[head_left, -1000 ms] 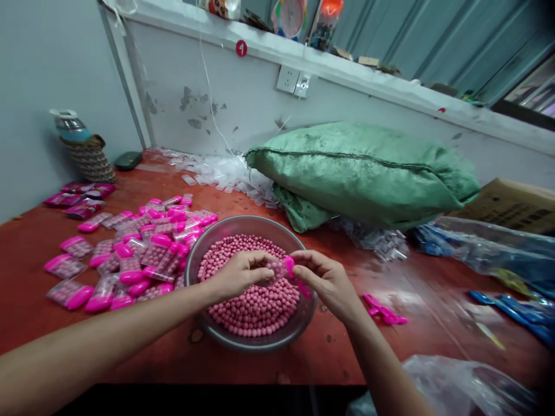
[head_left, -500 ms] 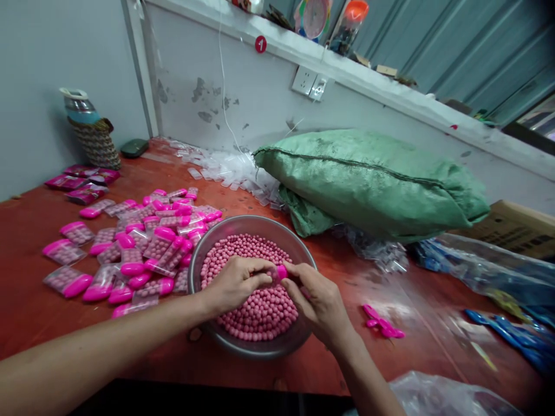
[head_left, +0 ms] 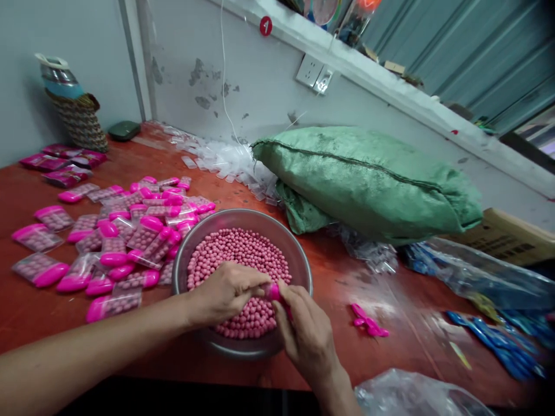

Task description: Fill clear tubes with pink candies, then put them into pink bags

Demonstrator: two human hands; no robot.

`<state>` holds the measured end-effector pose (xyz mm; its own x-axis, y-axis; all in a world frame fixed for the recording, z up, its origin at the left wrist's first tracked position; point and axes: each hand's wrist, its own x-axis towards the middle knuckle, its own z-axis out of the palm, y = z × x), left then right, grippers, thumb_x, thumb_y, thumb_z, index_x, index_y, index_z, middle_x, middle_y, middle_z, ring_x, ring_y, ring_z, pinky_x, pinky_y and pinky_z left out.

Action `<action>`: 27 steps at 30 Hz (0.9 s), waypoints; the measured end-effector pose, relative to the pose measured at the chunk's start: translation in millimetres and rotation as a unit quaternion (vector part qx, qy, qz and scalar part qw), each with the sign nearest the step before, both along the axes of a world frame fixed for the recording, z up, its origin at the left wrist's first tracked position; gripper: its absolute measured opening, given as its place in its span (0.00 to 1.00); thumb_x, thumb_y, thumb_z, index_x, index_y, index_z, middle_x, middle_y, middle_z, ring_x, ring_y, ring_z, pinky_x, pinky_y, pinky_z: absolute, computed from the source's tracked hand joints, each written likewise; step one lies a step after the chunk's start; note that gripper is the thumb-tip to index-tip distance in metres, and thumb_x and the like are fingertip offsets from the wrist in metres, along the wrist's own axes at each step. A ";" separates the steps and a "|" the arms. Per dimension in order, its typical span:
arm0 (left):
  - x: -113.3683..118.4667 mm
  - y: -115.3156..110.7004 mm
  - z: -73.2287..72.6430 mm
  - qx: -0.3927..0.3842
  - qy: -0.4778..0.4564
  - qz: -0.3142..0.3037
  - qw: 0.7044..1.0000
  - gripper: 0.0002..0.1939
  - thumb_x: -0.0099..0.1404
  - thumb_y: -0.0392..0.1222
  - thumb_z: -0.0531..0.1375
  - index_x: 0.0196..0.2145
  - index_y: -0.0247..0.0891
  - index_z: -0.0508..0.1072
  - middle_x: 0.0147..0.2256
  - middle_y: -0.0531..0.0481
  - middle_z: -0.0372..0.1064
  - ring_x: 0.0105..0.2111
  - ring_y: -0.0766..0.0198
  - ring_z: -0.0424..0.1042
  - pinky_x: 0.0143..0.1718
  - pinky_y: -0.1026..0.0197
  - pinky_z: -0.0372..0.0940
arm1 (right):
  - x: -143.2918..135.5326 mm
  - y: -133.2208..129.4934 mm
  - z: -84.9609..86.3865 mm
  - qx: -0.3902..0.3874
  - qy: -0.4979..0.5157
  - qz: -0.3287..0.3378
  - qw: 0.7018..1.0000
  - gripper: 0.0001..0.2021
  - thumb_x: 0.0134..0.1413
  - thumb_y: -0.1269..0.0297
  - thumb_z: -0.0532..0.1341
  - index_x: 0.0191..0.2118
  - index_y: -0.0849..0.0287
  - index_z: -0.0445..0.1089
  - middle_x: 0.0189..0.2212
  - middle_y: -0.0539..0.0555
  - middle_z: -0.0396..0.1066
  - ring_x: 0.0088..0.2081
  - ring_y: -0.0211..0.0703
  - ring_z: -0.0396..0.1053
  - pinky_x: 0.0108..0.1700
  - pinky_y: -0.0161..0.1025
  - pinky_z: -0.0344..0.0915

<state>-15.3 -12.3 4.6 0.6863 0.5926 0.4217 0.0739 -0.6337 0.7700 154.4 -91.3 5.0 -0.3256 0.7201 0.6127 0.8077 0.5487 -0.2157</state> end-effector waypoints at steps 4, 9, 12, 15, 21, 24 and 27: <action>0.6 5.7 1.9 -0.123 -0.037 -0.004 0.992 0.10 0.59 0.37 0.53 0.34 0.36 0.74 0.29 0.50 0.71 0.31 0.65 0.68 0.33 0.66 0.61 | 0.2 17.8 7.0 -0.049 0.067 0.038 0.996 0.17 0.51 0.77 0.54 0.48 0.61 0.63 0.36 0.59 0.68 0.39 0.43 0.66 0.40 0.41 0.66; 3.0 13.6 0.5 -0.320 -0.113 -0.019 0.940 0.12 0.56 0.38 0.55 0.38 0.32 0.73 0.29 0.49 0.70 0.27 0.66 0.66 0.29 0.65 0.61 | 5.1 32.6 17.9 -0.217 0.300 0.027 0.929 0.14 0.49 0.69 0.60 0.44 0.56 0.67 0.37 0.55 0.70 0.39 0.44 0.68 0.41 0.42 0.65; 3.6 18.3 -1.1 -0.375 -0.156 0.001 0.914 0.14 0.55 0.39 0.57 0.38 0.31 0.73 0.28 0.48 0.70 0.26 0.67 0.66 0.28 0.65 0.61 | 11.9 27.3 15.0 -0.306 0.490 0.064 0.814 0.20 0.46 0.63 0.63 0.47 0.55 0.64 0.44 0.57 0.68 0.42 0.48 0.68 0.43 0.46 0.65; 1.5 20.7 -0.9 -0.370 -0.170 0.012 0.914 0.14 0.54 0.38 0.58 0.38 0.31 0.74 0.30 0.47 0.71 0.29 0.65 0.67 0.32 0.63 0.62 | 17.1 21.9 8.2 -0.342 0.579 0.094 0.734 0.19 0.44 0.62 0.64 0.46 0.55 0.66 0.43 0.57 0.69 0.40 0.48 0.70 0.43 0.47 0.65; -5.5 15.8 4.0 -0.231 -0.123 -0.001 0.965 0.11 0.56 0.36 0.56 0.37 0.36 0.75 0.33 0.49 0.72 0.36 0.63 0.68 0.40 0.62 0.60 | 7.2 32.8 9.8 -0.364 0.629 0.077 0.683 0.14 0.42 0.59 0.65 0.37 0.58 0.70 0.35 0.55 0.72 0.35 0.45 0.71 0.41 0.45 0.66; -6.9 12.8 6.0 -0.169 -0.107 0.017 0.980 0.10 0.56 0.35 0.57 0.35 0.38 0.75 0.35 0.49 0.71 0.38 0.63 0.67 0.42 0.62 0.59 | -2.4 38.8 14.0 -0.442 0.617 0.106 0.642 0.15 0.45 0.57 0.63 0.39 0.60 0.70 0.38 0.57 0.72 0.38 0.47 0.70 0.43 0.49 0.65; -6.2 11.6 6.0 -0.152 -0.115 0.013 0.982 0.11 0.57 0.34 0.56 0.37 0.38 0.75 0.35 0.49 0.71 0.38 0.63 0.67 0.42 0.63 0.60 | -9.8 39.5 15.3 -0.501 0.614 0.123 0.597 0.13 0.49 0.60 0.59 0.39 0.62 0.70 0.36 0.57 0.73 0.38 0.47 0.69 0.44 0.52 0.64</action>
